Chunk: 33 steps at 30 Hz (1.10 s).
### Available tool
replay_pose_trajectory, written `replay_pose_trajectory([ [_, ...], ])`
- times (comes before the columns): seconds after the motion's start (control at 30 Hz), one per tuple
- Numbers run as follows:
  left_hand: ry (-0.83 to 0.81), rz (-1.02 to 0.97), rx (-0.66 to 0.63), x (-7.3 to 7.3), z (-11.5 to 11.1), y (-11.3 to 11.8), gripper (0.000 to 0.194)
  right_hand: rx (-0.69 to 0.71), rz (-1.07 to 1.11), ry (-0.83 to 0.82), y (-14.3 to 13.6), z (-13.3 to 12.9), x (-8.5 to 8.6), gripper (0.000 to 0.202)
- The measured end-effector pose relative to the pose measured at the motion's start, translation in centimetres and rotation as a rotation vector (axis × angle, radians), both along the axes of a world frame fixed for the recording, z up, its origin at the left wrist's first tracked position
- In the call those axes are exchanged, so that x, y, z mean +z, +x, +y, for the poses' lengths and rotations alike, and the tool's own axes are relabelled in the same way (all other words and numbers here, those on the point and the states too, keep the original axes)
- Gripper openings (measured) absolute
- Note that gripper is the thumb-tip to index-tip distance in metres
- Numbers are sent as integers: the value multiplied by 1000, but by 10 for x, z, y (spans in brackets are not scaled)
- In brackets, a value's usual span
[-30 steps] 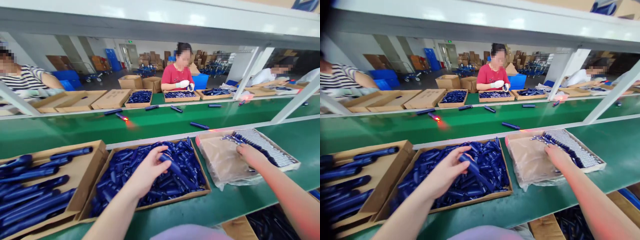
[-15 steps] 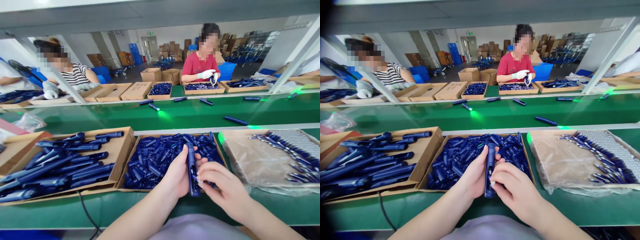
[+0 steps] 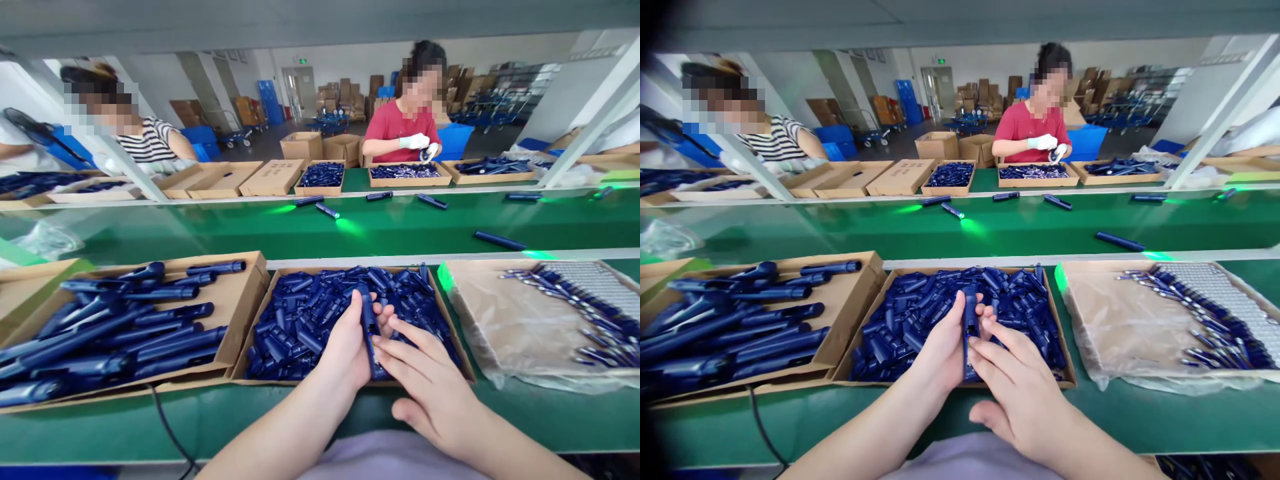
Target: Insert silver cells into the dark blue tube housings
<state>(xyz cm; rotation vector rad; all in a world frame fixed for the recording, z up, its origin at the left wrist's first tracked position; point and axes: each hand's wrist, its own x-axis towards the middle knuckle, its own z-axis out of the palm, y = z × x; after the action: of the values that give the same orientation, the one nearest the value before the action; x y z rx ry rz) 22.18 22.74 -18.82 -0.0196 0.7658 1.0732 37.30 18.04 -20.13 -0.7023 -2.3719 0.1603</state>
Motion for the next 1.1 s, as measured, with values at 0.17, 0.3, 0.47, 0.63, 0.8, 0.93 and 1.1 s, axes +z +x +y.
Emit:
replay_pose_trajectory([
  [0.17, -7, 90, -17, 7, 4, 3, 34, -22, -1, -65, 9, 10, 7, 60],
  [0.3, 22, 161, -206, 12, 4, 3, 42, -656, -248, -253, 107, 39, 4, 36],
  [0.47, 19, 185, -319, 10, -1, 6, 42, -1347, -694, -597, 256, 65, -4, 17],
  [0.63, -35, 212, -416, 14, -4, 10, 41, -1400, -741, -575, 288, 71, -19, 14],
  [0.8, -59, 213, -302, 12, -4, 14, 37, -1187, -577, -546, 233, 65, -7, 21],
  [0.93, -51, 123, -230, 5, -4, 24, 36, -619, 48, -694, 122, 28, 6, 33],
  [1.1, 46, 103, -148, 2, -9, 28, 38, -316, 210, -504, 27, 1, 9, 21],
])
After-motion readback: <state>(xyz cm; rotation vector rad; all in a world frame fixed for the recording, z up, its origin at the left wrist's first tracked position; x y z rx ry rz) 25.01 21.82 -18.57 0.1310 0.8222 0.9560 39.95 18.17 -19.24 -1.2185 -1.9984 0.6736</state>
